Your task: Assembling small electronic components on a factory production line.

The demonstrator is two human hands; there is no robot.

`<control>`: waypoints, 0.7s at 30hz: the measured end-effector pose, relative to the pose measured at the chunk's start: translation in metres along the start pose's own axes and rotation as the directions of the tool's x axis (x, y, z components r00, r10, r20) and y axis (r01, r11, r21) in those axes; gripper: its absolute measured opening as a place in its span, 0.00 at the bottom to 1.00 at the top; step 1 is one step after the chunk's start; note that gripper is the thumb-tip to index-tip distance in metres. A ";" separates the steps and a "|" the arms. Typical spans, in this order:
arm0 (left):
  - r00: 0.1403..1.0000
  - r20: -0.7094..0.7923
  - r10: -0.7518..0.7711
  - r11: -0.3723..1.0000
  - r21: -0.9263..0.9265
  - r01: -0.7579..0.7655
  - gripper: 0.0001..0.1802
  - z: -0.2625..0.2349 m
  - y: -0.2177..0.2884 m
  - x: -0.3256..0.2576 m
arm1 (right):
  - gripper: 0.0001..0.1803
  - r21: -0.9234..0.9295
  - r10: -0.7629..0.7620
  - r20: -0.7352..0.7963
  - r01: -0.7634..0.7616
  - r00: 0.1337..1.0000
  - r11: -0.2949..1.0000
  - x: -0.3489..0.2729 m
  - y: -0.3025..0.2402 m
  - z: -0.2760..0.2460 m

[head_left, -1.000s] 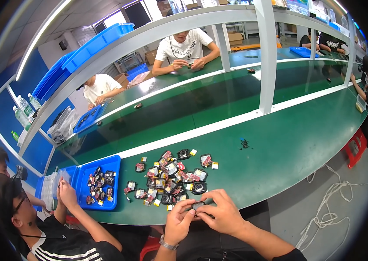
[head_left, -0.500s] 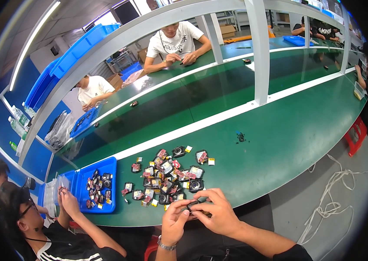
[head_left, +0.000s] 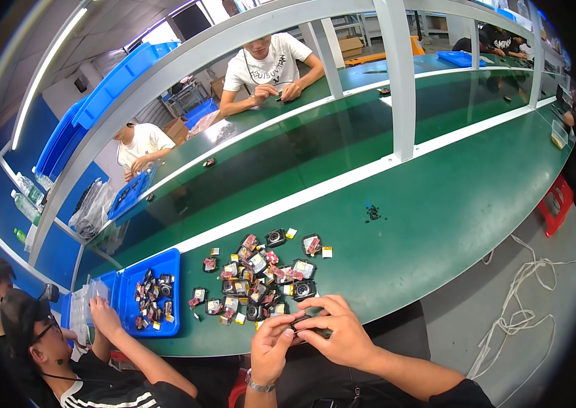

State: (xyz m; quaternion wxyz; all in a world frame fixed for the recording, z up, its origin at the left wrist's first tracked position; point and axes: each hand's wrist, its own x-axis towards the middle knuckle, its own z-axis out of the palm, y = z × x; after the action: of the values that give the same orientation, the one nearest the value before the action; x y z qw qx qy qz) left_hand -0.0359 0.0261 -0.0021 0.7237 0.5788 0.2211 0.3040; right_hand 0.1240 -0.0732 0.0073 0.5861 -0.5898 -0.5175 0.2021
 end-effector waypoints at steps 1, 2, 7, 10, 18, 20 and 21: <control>1.000 -0.001 0.000 1.000 0.001 0.000 0.13 0.000 0.000 0.000 | 0.09 -0.001 0.002 -0.002 -0.002 1.000 1.000 0.000 0.000 0.000; 1.000 -0.005 0.002 1.000 0.000 -0.002 0.13 -0.001 0.000 -0.001 | 0.10 -0.001 0.004 -0.004 -0.005 1.000 1.000 0.000 -0.001 0.001; 1.000 -0.009 0.003 1.000 -0.006 -0.003 0.13 -0.003 -0.002 -0.001 | 0.10 0.010 -0.049 -0.016 0.049 0.999 0.999 0.001 0.000 0.003; 1.000 -0.028 0.011 0.999 -0.032 -0.012 0.12 -0.004 -0.003 -0.001 | 0.11 -0.056 -0.130 -0.040 0.128 0.991 0.990 0.001 0.003 0.004; 0.999 -0.031 0.009 0.997 -0.075 -0.011 0.12 -0.002 -0.001 0.000 | 0.10 -0.070 -0.129 -0.086 0.123 0.988 0.990 0.001 0.003 0.006; 0.999 -0.035 0.007 0.997 -0.070 -0.009 0.12 -0.002 -0.001 0.000 | 0.09 -0.061 -0.122 -0.090 0.117 0.988 0.991 0.001 0.003 0.006; 0.999 -0.041 0.006 0.998 -0.067 -0.009 0.12 -0.002 -0.001 0.000 | 0.09 -0.060 -0.122 -0.091 0.117 0.988 0.991 0.001 0.003 0.006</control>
State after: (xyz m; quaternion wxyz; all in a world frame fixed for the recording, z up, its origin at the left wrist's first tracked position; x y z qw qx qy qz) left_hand -0.0368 0.0274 -0.0037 0.7370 0.5486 0.2230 0.3258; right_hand 0.1204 -0.0690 0.0038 0.6046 -0.5825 -0.5288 0.1244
